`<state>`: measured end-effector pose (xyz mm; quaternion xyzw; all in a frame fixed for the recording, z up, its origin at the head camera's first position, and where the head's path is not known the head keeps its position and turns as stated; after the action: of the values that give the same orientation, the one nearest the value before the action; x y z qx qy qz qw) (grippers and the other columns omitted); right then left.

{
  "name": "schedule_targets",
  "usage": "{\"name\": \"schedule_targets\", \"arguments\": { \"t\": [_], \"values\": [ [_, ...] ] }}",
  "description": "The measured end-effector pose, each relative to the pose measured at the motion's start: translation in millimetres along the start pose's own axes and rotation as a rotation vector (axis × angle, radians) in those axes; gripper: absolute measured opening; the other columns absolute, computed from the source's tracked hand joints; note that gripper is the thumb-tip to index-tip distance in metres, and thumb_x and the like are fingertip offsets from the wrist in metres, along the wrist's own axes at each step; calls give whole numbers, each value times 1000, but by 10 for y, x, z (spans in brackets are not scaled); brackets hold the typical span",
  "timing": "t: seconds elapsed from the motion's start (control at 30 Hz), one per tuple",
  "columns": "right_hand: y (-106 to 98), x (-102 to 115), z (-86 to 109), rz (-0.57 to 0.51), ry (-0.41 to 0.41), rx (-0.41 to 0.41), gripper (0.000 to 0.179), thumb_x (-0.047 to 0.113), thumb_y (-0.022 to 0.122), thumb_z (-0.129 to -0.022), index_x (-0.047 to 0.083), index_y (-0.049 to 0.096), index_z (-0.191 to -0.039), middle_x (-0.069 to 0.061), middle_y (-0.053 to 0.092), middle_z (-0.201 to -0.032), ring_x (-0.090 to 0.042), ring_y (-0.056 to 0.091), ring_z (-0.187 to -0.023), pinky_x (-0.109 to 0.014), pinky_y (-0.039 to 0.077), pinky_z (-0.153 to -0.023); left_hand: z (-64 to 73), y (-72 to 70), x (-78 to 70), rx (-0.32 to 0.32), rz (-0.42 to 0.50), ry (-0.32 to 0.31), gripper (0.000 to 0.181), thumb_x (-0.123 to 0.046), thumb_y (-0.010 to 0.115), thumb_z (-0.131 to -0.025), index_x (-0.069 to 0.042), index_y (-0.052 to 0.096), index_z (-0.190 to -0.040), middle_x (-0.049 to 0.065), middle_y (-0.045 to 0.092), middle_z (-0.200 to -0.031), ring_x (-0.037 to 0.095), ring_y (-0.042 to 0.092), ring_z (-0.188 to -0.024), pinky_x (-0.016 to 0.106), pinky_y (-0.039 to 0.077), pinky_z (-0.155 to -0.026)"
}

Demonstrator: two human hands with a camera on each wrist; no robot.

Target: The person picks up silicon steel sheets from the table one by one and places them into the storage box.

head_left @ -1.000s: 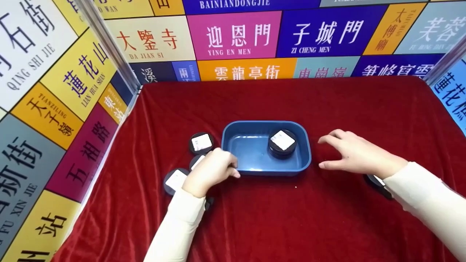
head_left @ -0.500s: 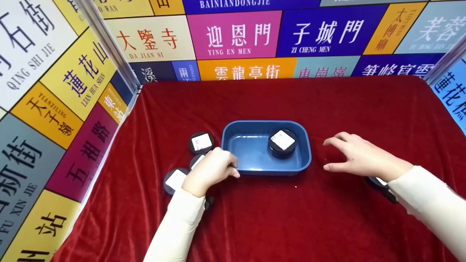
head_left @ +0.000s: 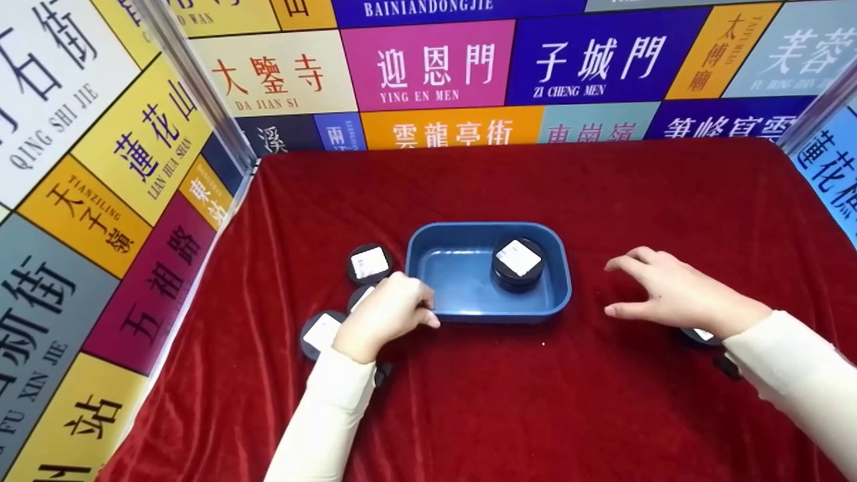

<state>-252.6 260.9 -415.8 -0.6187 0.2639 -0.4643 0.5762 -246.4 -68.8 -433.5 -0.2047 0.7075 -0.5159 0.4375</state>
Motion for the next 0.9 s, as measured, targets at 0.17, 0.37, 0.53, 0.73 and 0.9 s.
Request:
{"name": "schedule_targets", "arguments": {
  "t": [0.17, 0.37, 0.53, 0.73, 0.9],
  "values": [
    [-6, -48, 35, -2, 7, -7, 62, 51, 78, -84, 11, 61, -129, -16, 58, -125, -37, 55, -114, -58, 47, -95, -10, -3, -6, 1, 3, -1, 20, -29, 86, -76, -16, 73, -71, -2, 67, -64, 14, 59, -63, 34, 53, -61],
    [39, -99, 70, -8, 27, 11, 65, 53, 77, -84, 11, 61, -130, -16, 58, -125, -35, 55, -113, -57, 48, -94, -5, -2, 6, 10, -2, -13, 20, -30, 86, -76, -16, 72, -70, -3, 66, -64, 14, 59, -62, 34, 53, -61],
    [75, -162, 112, -10, 45, 24, 66, 54, 76, -84, 11, 60, -130, -16, 57, -126, -35, 54, -113, -57, 48, -94, 2, 5, 18, 16, 1, -23, 20, -30, 86, -77, -17, 73, -71, -3, 66, -64, 13, 59, -63, 34, 53, -61],
    [90, -234, 182, -25, 28, 9, 65, 55, 76, -84, 10, 61, -129, -16, 58, -125, -34, 55, -113, -57, 47, -94, 7, 7, 25, 21, -5, -31, 19, -30, 86, -76, -18, 73, -71, -5, 66, -64, 11, 57, -62, 32, 51, -59],
    [123, -321, 243, -35, 52, 15, 69, 57, 74, -85, 9, 59, -132, -17, 57, -127, -35, 54, -115, -57, 46, -94, 8, -3, 14, 17, -9, -25, 18, -29, 86, -77, -19, 74, -71, -6, 66, -64, 10, 56, -61, 30, 50, -58]
  ]
}}
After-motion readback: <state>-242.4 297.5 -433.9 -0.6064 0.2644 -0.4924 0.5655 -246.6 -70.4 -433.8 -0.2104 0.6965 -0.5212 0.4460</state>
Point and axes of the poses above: each hand's wrist, its own z-axis away from the middle knuckle, its own y-axis out of the palm, x = y × z, the point moved 9 cm from there along -z, towards the middle knuckle
